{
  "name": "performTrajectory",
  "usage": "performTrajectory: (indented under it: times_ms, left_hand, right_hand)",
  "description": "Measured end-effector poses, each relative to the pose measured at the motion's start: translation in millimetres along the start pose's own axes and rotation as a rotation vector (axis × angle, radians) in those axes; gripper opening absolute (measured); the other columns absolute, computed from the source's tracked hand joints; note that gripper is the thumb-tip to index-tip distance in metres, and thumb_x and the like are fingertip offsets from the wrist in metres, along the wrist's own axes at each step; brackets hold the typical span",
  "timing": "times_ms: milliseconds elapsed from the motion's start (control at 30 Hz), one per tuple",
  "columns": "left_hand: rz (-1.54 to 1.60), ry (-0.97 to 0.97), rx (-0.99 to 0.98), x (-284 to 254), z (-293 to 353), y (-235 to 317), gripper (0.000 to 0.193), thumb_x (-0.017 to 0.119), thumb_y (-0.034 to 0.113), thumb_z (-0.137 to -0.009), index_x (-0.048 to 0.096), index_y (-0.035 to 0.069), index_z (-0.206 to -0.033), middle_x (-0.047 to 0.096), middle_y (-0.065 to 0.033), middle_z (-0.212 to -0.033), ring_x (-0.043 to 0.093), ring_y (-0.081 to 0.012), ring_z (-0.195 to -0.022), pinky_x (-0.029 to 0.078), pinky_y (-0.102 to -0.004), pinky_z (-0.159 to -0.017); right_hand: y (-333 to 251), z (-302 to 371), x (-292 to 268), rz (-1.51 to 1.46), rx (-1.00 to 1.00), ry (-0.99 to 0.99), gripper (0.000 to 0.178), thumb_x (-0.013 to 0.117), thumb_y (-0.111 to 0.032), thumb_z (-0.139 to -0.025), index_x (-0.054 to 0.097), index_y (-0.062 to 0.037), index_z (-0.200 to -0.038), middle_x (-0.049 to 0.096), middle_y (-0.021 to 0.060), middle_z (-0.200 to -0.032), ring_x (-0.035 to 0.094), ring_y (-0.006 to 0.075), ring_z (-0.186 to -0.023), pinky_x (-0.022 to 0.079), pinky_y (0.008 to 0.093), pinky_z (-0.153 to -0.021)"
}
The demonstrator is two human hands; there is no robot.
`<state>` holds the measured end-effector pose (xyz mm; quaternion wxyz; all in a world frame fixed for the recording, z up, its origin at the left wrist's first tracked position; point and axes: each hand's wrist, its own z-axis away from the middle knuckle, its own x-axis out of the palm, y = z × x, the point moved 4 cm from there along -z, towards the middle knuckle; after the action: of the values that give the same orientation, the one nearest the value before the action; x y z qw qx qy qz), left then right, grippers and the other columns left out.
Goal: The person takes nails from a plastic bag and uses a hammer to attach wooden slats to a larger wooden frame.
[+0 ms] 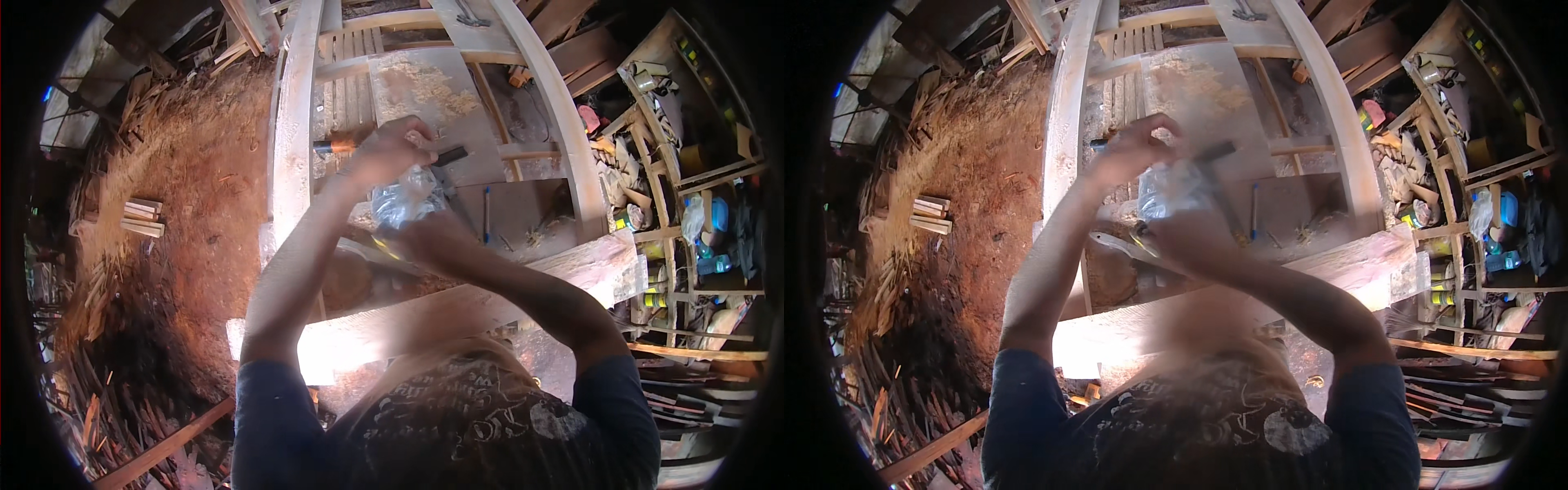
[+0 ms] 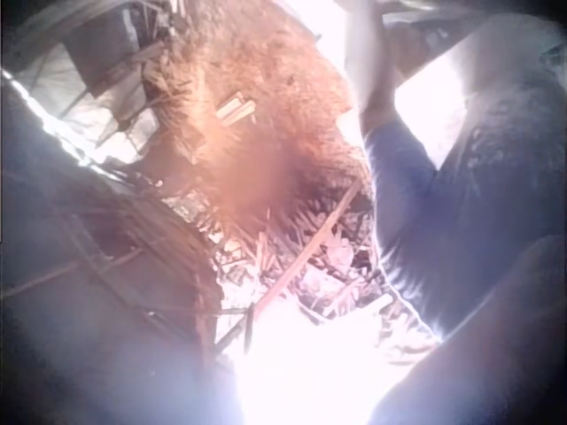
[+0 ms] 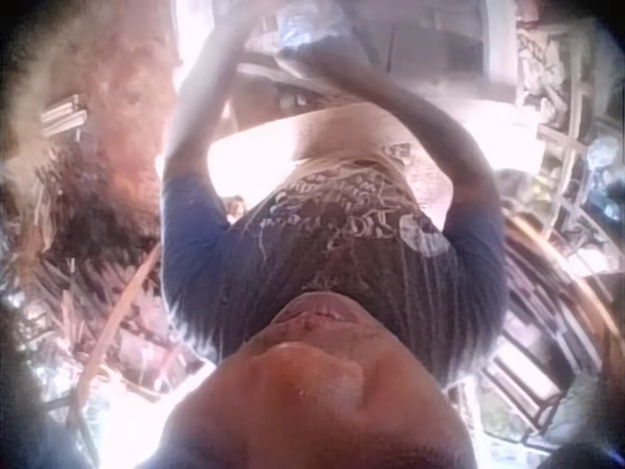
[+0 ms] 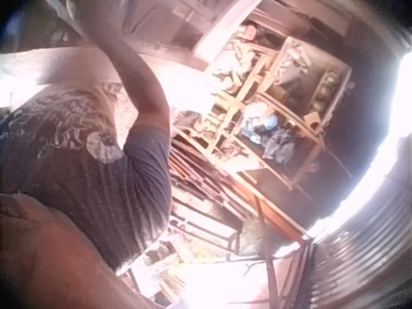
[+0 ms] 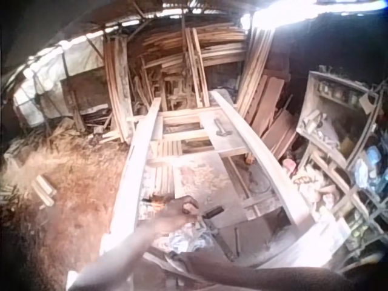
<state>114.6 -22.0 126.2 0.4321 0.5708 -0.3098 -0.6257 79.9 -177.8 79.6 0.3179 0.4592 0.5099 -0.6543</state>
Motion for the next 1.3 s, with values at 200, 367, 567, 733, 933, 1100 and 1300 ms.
performTrajectory:
  times_ms: [200, 367, 567, 733, 933, 1100, 1300]
  left_hand:
    - [0.176, -0.067, -0.025, -1, 19, 22, 0.048, 0.076, 0.007, -0.083, 0.06, 0.007, -0.128, 0.073, -0.0069, -0.102, 0.067, -0.013, -0.088, 0.052, -0.0304, -0.082]
    - [-0.081, -0.246, 0.202, 10, 56, 47, 0.066, 0.076, 0.002, -0.077, 0.055, 0.009, -0.14, 0.064, -0.0132, -0.124, 0.062, -0.0219, -0.113, 0.05, -0.0362, -0.097]
    - [-0.88, 0.049, 0.327, 4, 76, 18, 0.068, 0.074, 0.002, -0.076, 0.055, 0.012, -0.14, 0.059, -0.0182, -0.13, 0.056, -0.0326, -0.128, 0.047, -0.0439, -0.106]
    - [-0.61, 0.041, 0.299, 15, 61, -22, 0.025, 0.076, 0.009, -0.08, 0.07, 0.006, -0.105, 0.066, -0.0161, -0.114, 0.064, -0.0326, -0.112, 0.052, -0.0425, -0.096]
    - [-0.234, 0.277, 0.283, 12, 39, 13, 0.015, 0.068, 0.014, -0.088, 0.068, 0.0, -0.092, 0.07, -0.0132, -0.075, 0.069, -0.0245, -0.07, 0.052, -0.0378, -0.068]
    - [0.158, 0.364, 0.235, -7, 21, 39, 0.011, 0.069, 0.011, -0.09, 0.066, 0.002, -0.084, 0.062, -0.0018, -0.068, 0.056, -0.0059, -0.064, 0.044, -0.026, -0.061]
    - [-0.092, 0.374, 0.151, -15, 28, 65, 0.017, 0.072, 0.011, -0.092, 0.064, 0.004, -0.079, 0.064, -0.0008, -0.065, 0.06, -0.0069, -0.061, 0.045, -0.0238, -0.058]
  right_hand:
    - [58, 89, -87, -0.247, 0.092, 0.027, 0.021, 0.063, -0.029, -0.098, 0.075, -0.0132, -0.106, 0.072, 0.0144, -0.084, 0.07, 0.038, -0.081, 0.054, 0.0466, -0.073]
    - [117, 128, -76, -0.252, 0.227, -0.026, 0.021, 0.064, -0.027, -0.096, 0.075, -0.0096, -0.1, 0.073, 0.0156, -0.09, 0.07, 0.037, -0.089, 0.054, 0.0443, -0.079]
    - [189, 133, -34, -0.269, 0.323, -0.118, 0.024, 0.064, -0.027, -0.093, 0.078, -0.0087, -0.099, 0.075, 0.015, -0.094, 0.072, 0.0343, -0.092, 0.055, 0.0427, -0.083]
    - [233, 118, 23, -0.2, 0.321, -0.338, 0.023, 0.065, -0.025, -0.091, 0.077, -0.0071, -0.098, 0.074, 0.0175, -0.092, 0.073, 0.0346, -0.089, 0.055, 0.0445, -0.082]
    - [160, 87, 2, 0.058, 0.163, 0.06, 0.032, 0.068, -0.027, -0.092, 0.071, -0.0052, -0.115, 0.07, 0.0179, -0.106, 0.069, 0.0388, -0.095, 0.056, 0.0475, -0.083]
    - [43, 54, -28, -0.264, -0.195, 0.367, 0.039, 0.067, -0.022, -0.095, 0.06, -0.0063, -0.13, 0.067, 0.0198, -0.108, 0.067, 0.0406, -0.096, 0.054, 0.0494, -0.083]
    - [87, 52, -5, 0.179, 0.068, 0.26, 0.048, 0.065, -0.031, -0.095, 0.055, -0.0047, -0.133, 0.071, 0.0195, -0.097, 0.07, 0.0393, -0.082, 0.055, 0.0501, -0.074]
